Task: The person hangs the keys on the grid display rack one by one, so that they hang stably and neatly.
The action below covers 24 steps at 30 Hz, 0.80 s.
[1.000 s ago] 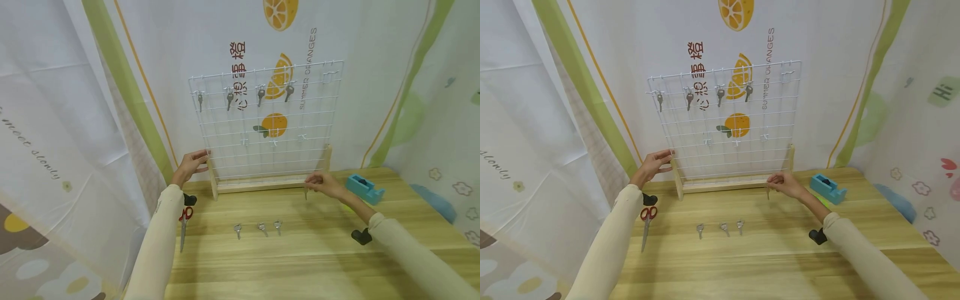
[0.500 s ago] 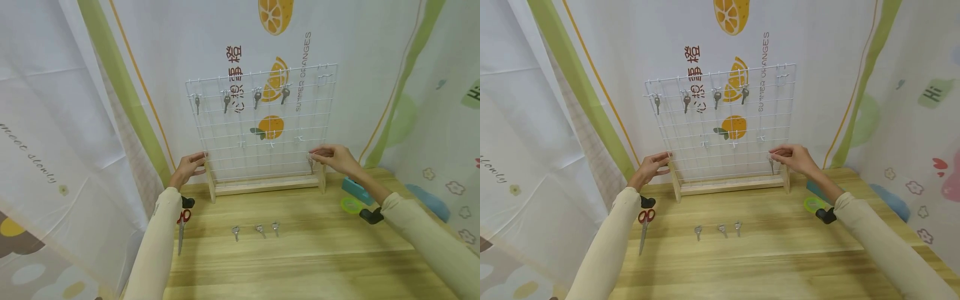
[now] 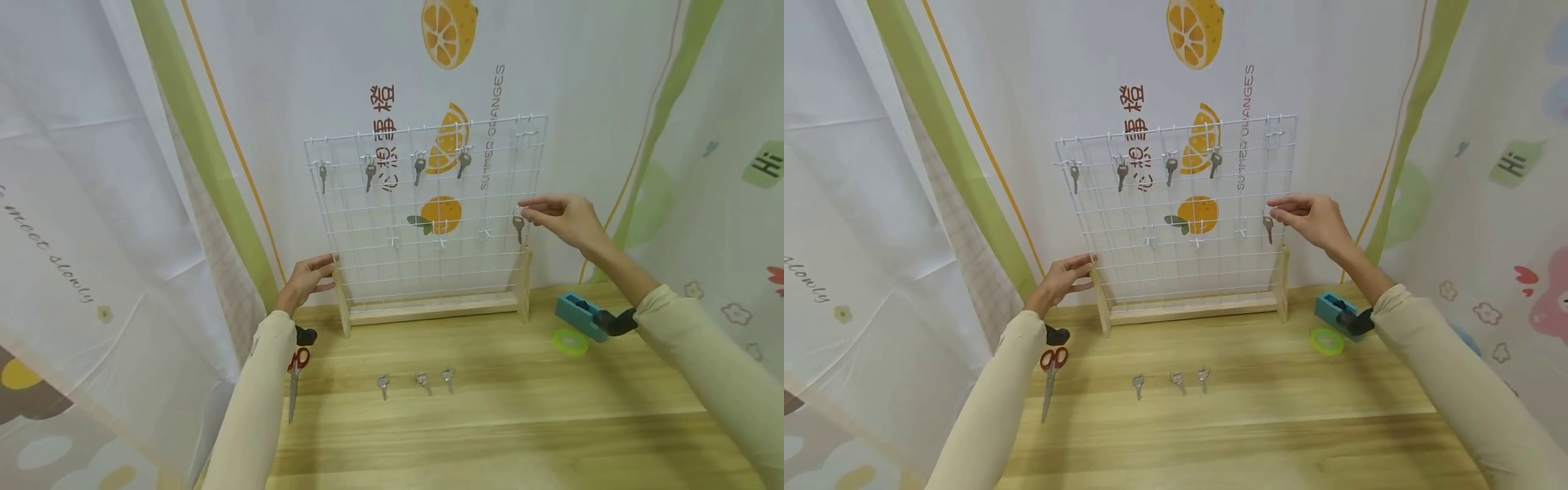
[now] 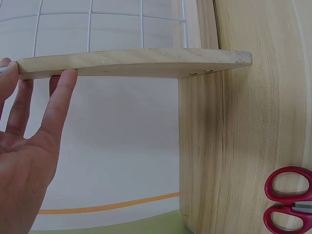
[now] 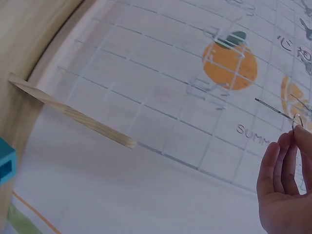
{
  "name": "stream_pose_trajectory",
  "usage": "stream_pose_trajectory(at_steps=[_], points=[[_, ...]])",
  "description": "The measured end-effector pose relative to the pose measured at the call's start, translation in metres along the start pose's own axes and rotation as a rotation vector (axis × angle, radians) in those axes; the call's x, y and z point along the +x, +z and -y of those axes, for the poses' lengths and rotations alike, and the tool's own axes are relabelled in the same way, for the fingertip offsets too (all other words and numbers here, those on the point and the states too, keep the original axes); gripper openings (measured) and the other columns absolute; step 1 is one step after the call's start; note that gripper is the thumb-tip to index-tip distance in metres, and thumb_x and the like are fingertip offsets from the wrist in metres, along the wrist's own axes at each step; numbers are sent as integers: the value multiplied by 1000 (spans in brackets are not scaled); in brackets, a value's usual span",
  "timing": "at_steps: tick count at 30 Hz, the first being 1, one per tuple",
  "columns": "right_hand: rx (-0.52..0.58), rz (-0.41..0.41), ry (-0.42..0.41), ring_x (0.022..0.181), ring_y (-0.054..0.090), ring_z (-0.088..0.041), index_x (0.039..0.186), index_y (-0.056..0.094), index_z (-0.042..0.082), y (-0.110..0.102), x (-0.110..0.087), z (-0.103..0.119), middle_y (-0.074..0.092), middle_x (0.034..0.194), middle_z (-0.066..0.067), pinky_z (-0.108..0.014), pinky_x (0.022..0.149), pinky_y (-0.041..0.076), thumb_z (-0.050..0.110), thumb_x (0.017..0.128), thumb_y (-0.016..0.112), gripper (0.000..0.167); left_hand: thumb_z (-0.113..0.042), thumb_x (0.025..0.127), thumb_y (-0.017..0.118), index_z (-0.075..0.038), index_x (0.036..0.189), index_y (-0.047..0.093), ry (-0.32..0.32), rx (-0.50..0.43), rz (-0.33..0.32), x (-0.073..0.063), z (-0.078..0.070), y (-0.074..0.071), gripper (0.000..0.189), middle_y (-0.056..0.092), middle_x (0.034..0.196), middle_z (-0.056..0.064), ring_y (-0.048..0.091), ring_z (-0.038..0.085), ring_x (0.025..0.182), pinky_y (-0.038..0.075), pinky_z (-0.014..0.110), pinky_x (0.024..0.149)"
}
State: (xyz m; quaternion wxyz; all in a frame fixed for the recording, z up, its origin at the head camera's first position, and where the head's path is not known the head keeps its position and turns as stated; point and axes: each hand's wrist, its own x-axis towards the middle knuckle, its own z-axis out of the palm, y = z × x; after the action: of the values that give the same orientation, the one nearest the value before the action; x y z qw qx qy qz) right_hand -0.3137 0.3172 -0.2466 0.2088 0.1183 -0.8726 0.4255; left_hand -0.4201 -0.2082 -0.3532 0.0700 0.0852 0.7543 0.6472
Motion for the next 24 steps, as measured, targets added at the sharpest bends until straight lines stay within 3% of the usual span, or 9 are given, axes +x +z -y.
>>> stream_pose_trajectory(at_steps=[7, 24], points=[[71, -74, 1, 84, 69, 5, 130, 75, 13, -20, 14, 15, 74, 96, 26, -6, 75, 52, 35, 97, 76, 39, -9, 111, 50, -3, 160, 38, 9, -7, 5, 0, 2, 1, 51, 37, 164, 17, 40, 37, 146, 54, 41, 107], [309, -306, -17, 77, 70, 0, 119, 79, 7, -39, 48, 43, 76, 84, 18, -6, 75, 55, 14, 93, 80, 27, -8, 111, 50, -2, 160, 38, 5, -13, 9, -2, 0, 1, 50, 38, 164, 17, 39, 37, 146, 51, 44, 110]])
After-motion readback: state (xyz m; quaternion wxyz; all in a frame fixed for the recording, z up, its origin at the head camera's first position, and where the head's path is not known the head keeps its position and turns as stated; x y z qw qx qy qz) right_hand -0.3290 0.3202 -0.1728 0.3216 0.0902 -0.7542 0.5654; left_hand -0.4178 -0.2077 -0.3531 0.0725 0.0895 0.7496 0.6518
